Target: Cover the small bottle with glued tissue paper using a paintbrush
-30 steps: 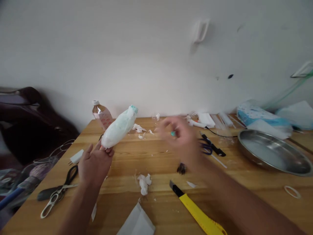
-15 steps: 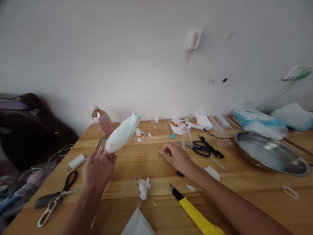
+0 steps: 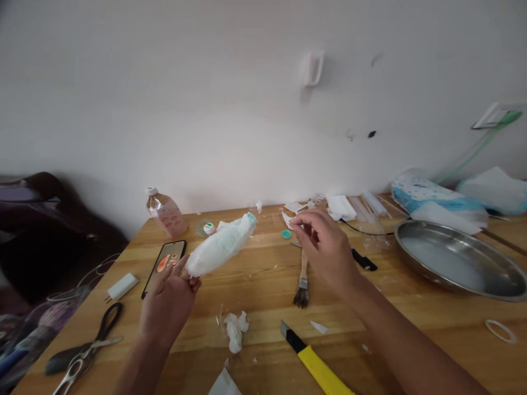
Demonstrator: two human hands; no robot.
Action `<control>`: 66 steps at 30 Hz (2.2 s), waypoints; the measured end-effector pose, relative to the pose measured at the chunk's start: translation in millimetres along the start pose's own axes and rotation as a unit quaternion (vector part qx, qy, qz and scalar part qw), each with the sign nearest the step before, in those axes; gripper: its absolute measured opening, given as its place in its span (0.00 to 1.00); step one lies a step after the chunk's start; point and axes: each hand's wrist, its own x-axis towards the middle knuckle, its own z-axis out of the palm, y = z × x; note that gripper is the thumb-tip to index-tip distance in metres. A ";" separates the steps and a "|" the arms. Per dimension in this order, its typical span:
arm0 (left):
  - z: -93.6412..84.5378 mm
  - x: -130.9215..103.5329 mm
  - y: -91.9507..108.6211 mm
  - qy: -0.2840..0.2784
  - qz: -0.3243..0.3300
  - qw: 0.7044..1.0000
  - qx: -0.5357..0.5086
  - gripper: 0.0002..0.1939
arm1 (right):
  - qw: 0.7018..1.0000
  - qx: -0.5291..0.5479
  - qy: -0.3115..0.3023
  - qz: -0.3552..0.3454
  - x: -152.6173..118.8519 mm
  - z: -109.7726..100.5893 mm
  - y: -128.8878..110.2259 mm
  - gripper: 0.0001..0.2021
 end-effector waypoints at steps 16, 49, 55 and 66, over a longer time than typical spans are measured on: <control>16.8 -3.1 5.1 0.009 -0.014 1.000 -0.019 0.11 | 0.996 -0.029 -0.037 -0.076 5.4 -14.7 -8.0 0.06; 14.8 -16.6 -18.0 -0.085 -0.168 0.982 0.010 0.20 | 0.943 -0.172 -0.162 -0.234 4.8 -12.8 4.7 0.12; -1.1 -6.9 -29.2 -0.107 -0.072 0.978 0.165 0.21 | 0.943 -0.165 -0.164 -0.237 6.9 -14.3 -0.6 0.08; -8.3 -11.2 -26.6 -0.146 0.073 0.911 0.379 0.16 | 0.935 -0.179 -0.195 -0.235 5.8 -11.9 2.7 0.07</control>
